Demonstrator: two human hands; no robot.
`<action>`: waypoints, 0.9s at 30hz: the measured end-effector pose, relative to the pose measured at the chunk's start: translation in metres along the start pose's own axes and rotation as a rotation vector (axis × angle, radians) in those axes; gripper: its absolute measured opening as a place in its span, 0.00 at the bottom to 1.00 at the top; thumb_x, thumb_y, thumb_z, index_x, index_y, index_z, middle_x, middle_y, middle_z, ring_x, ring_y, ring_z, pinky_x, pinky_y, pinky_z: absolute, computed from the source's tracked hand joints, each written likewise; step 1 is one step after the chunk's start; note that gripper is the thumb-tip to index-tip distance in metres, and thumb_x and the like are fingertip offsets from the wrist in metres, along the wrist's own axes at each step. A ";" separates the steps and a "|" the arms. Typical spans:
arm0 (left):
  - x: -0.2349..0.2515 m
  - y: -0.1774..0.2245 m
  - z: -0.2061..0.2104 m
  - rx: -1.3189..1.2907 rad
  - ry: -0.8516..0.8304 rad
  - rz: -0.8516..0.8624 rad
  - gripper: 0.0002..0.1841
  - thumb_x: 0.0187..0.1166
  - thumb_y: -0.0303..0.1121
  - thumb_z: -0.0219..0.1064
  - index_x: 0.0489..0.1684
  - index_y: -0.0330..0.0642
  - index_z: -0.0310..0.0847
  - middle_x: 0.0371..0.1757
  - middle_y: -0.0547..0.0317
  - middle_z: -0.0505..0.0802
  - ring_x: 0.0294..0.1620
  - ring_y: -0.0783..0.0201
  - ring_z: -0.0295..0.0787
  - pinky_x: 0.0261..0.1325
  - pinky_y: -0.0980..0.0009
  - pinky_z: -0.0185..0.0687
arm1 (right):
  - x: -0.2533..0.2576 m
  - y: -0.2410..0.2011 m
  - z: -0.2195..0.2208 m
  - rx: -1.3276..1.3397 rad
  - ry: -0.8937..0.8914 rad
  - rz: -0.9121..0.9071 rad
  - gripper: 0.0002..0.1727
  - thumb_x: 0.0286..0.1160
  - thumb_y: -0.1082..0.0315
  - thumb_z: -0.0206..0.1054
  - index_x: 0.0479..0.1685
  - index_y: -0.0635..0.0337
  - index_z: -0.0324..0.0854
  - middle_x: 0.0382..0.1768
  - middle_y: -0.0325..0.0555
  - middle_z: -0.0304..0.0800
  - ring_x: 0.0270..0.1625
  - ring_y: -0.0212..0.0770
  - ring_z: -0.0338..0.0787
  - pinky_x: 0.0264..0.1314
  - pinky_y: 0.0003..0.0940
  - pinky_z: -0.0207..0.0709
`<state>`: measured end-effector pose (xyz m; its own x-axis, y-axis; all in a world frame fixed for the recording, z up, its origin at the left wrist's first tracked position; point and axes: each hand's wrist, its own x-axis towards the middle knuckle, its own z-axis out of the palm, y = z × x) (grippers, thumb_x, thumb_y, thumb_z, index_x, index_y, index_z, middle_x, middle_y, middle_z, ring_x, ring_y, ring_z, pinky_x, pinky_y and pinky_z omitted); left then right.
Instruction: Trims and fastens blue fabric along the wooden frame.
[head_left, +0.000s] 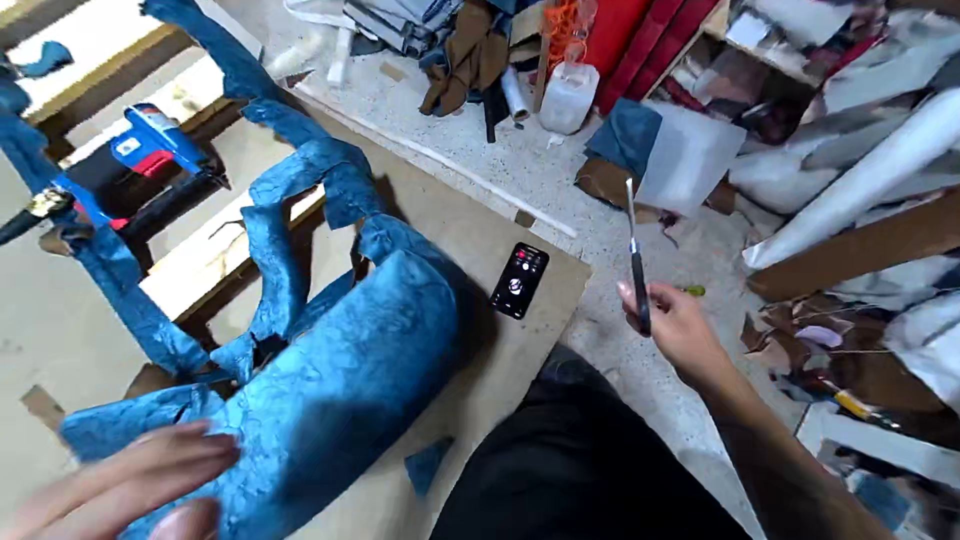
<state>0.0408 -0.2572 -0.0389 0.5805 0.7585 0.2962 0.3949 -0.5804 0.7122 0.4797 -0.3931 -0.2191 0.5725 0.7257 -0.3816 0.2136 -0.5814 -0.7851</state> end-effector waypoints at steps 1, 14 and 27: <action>0.015 0.012 0.023 -0.013 -0.059 -0.006 0.10 0.89 0.34 0.60 0.49 0.44 0.88 0.49 0.60 0.94 0.53 0.67 0.92 0.60 0.64 0.88 | -0.008 0.015 -0.002 -0.034 -0.042 -0.007 0.27 0.79 0.38 0.67 0.36 0.56 0.82 0.19 0.44 0.79 0.19 0.41 0.77 0.23 0.42 0.73; -0.003 0.013 0.409 0.057 -0.240 -1.014 0.23 0.89 0.52 0.57 0.62 0.44 0.87 0.48 0.56 0.94 0.47 0.62 0.93 0.58 0.58 0.90 | 0.163 0.113 -0.165 -0.453 -0.297 -0.333 0.32 0.71 0.38 0.71 0.41 0.64 0.84 0.38 0.56 0.87 0.39 0.53 0.87 0.41 0.58 0.81; 0.100 0.038 0.512 0.330 0.327 -1.291 0.43 0.76 0.73 0.59 0.91 0.62 0.63 0.58 0.50 0.90 0.47 0.52 0.93 0.47 0.50 0.92 | 0.364 -0.031 -0.132 -0.755 -0.695 -0.967 0.29 0.65 0.42 0.71 0.46 0.63 0.84 0.50 0.55 0.87 0.44 0.52 0.87 0.43 0.57 0.82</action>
<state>0.4781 -0.3550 -0.3080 -0.5001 0.8169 -0.2876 0.6979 0.5767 0.4247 0.7862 -0.1595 -0.2688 -0.4968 0.8483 -0.1831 0.7859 0.3503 -0.5095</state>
